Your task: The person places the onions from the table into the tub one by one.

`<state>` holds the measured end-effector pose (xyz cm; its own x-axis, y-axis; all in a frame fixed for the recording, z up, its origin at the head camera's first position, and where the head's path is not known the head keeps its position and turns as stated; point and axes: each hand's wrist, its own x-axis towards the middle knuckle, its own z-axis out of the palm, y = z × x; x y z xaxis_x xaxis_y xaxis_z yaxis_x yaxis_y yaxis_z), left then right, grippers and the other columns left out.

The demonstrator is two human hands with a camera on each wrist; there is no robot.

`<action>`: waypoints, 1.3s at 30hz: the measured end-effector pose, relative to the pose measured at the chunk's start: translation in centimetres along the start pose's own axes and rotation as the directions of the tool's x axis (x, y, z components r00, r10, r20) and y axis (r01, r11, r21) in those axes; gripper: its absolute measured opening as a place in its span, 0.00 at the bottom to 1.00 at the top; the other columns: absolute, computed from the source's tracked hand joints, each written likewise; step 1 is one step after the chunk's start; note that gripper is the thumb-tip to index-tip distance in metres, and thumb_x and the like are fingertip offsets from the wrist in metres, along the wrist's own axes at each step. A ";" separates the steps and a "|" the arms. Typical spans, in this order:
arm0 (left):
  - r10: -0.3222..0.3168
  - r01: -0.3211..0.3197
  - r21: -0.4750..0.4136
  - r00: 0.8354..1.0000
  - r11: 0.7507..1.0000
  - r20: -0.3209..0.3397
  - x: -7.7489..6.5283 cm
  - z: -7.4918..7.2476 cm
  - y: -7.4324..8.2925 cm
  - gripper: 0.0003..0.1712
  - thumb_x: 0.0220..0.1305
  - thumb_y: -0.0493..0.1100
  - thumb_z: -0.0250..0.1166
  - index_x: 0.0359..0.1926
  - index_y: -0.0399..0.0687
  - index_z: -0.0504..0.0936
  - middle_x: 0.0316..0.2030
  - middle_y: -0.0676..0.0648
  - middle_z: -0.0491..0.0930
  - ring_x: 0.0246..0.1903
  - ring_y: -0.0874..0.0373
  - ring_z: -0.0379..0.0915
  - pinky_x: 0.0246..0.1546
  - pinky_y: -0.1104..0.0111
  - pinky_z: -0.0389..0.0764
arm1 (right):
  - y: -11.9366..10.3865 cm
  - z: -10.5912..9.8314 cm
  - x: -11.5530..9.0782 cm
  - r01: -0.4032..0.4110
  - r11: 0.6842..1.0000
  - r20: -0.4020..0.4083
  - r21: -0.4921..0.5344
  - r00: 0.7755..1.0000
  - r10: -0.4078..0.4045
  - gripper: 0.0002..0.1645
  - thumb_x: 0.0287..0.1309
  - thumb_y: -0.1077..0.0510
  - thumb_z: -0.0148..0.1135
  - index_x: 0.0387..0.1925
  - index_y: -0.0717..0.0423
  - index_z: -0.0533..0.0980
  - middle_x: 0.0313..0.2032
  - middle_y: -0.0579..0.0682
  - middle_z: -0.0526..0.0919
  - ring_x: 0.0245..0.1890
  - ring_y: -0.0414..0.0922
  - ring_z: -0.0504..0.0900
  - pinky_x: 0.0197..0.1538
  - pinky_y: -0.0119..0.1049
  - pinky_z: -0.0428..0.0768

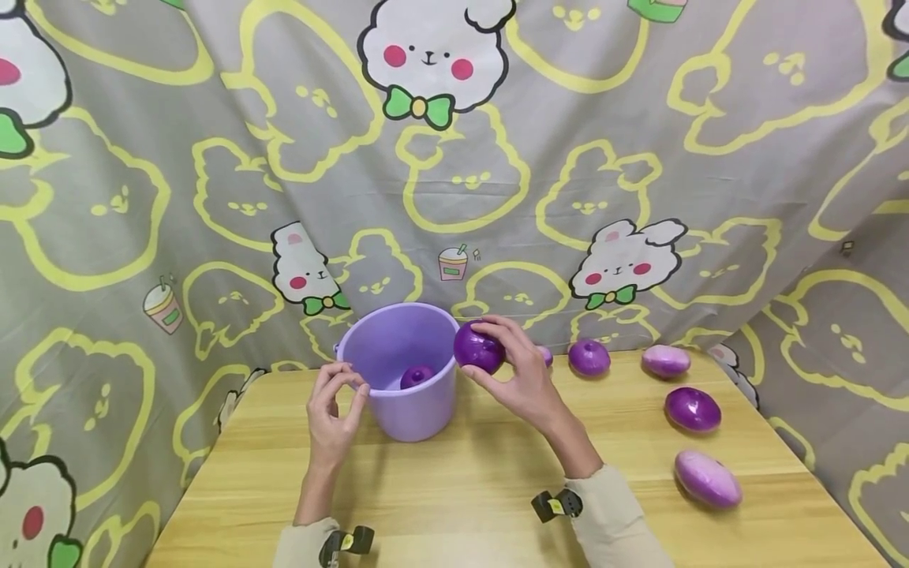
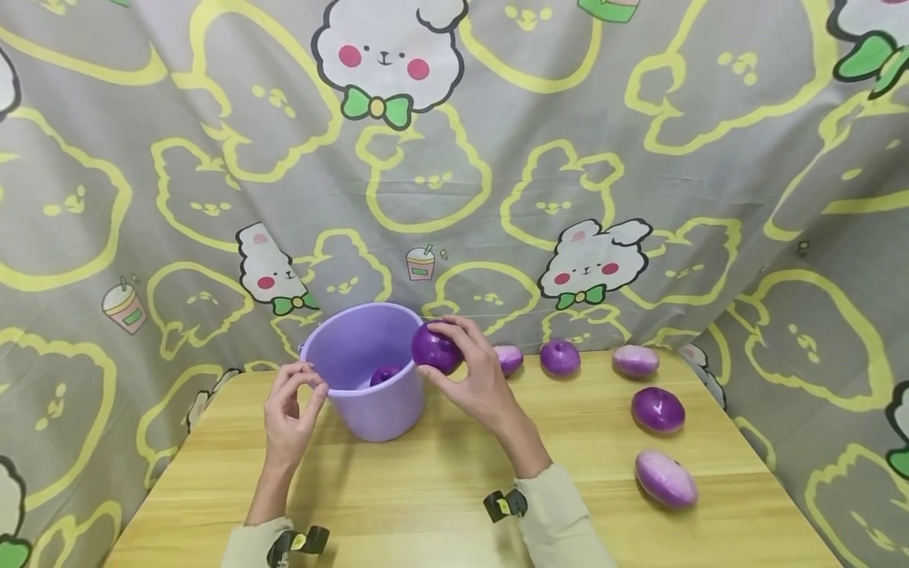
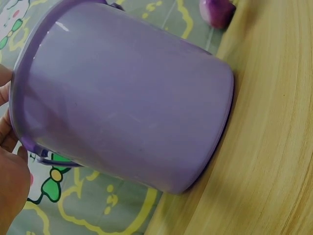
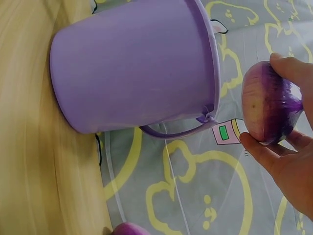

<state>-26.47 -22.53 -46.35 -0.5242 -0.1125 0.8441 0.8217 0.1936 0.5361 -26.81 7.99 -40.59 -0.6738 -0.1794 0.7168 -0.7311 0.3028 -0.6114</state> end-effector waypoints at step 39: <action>-0.013 0.013 0.015 1.000 1.000 -0.007 0.4 0.3 0.5 0.09 0.52 0.16 0.64 0.34 0.24 0.81 0.42 0.28 0.72 0.47 0.43 0.71 0.57 0.72 0.77 | -0.5 5.1 2.6 0.021 0.999 0.048 -0.025 0.999 -0.019 0.36 0.54 0.47 0.79 0.63 0.46 0.77 0.65 0.53 0.74 0.64 0.48 0.74 0.61 0.43 0.81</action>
<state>-26.32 -22.18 -45.79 -0.5330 -0.1221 0.8373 0.8115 0.2065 0.5467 -28.78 2.60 -40.14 -0.6639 -0.2301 0.7115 -0.7418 0.3226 -0.5879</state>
